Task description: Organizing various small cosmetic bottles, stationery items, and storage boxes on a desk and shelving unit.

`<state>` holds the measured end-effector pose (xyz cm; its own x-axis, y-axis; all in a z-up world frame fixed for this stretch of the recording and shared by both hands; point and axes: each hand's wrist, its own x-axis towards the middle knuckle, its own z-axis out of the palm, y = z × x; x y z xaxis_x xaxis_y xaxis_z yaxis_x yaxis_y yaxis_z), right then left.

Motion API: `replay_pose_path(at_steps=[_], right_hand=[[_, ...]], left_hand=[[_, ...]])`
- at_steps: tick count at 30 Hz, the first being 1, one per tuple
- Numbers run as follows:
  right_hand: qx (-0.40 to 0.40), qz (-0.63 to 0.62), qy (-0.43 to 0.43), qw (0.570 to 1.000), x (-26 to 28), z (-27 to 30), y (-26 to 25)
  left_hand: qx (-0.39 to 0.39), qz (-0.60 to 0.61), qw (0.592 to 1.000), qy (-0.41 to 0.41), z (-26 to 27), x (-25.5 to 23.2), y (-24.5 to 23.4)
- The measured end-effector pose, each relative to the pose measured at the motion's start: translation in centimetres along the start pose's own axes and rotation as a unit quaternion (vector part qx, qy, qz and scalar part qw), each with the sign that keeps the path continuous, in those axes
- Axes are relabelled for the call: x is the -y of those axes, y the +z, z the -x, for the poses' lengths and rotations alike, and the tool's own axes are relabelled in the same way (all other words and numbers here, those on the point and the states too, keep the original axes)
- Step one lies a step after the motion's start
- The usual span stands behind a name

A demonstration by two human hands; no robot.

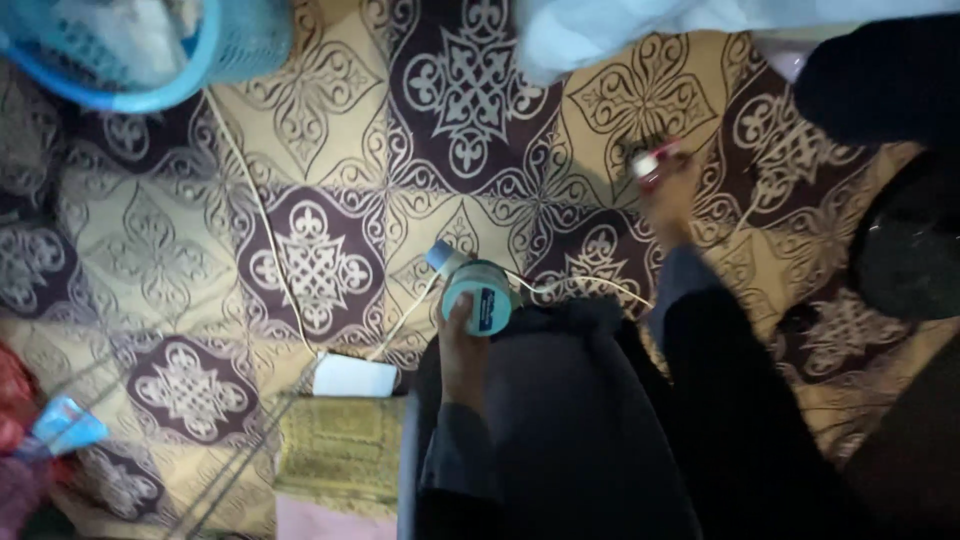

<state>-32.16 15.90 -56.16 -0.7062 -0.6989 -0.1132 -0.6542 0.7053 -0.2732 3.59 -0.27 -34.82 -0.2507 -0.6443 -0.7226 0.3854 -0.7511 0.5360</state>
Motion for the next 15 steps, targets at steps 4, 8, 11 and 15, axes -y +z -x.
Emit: replay_pose_path(at_steps=[4, 8, 11, 15], right_hand=[[-0.014, -0.118, -0.026, 0.993, 7.9, 3.2, -2.5], [0.040, -0.215, -0.064, 0.974, 14.5, 6.8, -15.0], [0.101, -0.264, -0.007, 0.959, 16.9, 8.1, -22.4], [-0.029, -0.193, -0.166, 0.967, 21.6, 9.4, -32.9]], left_hand=[[-0.013, -0.057, 0.998, -0.010, 3.4, -1.6, 0.6], [0.058, -0.192, 0.978, 0.049, 9.6, -2.2, -2.7], [-0.015, -0.159, 0.987, 0.010, 16.7, -6.3, 0.0], [-0.032, -0.039, 0.996, 0.069, 25.4, -9.5, 1.0]])
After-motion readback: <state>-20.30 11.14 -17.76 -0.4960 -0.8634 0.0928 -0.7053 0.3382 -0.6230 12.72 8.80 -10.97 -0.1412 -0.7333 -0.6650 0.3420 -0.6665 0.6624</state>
